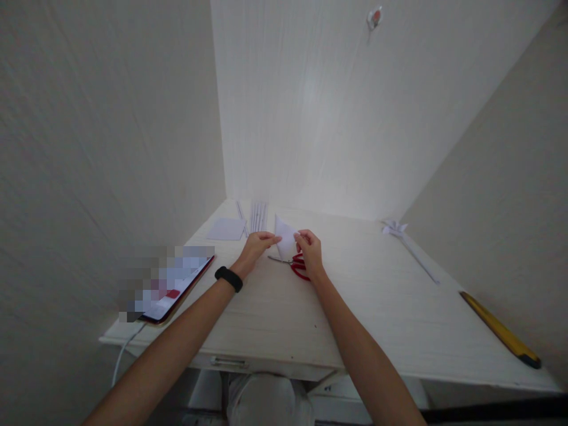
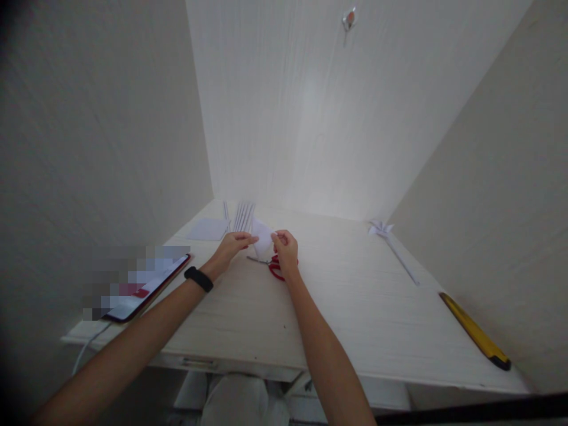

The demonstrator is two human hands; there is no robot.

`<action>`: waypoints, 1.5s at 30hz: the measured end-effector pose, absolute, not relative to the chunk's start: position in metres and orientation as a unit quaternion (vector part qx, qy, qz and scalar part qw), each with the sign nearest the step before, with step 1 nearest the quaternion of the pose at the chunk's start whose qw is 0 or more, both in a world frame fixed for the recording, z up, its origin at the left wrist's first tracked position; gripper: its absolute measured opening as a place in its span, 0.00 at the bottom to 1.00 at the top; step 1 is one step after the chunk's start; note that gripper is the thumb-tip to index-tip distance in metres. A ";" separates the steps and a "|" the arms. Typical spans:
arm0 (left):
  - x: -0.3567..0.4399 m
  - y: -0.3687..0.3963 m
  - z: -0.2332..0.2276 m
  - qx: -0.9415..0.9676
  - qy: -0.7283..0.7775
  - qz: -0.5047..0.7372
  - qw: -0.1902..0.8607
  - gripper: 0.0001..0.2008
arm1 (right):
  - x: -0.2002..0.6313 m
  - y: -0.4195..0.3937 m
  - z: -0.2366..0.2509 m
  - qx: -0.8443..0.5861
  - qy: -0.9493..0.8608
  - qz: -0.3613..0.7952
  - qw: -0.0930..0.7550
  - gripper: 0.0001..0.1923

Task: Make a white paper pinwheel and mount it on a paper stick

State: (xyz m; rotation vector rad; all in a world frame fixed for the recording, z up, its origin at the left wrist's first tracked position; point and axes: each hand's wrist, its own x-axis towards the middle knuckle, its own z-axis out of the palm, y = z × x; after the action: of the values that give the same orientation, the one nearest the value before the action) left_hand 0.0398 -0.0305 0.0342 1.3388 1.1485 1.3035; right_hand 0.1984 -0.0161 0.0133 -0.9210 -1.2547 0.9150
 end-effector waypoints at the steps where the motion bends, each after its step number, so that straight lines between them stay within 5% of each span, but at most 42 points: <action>1: 0.040 -0.030 0.034 0.548 0.462 0.527 0.457 0.14 | 0.199 -0.016 0.013 -0.397 -0.546 0.398 0.622 0.11; 45: 0.040 -0.033 0.032 0.543 0.464 0.512 0.477 0.12 | 0.200 -0.013 0.010 -0.394 -0.544 0.382 0.635 0.11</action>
State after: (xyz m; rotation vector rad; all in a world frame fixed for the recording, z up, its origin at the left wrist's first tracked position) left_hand 0.0403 -0.0326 0.0320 1.3257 1.1321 1.2514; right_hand 0.2001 -0.0127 0.0101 -0.9001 -1.2441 0.8738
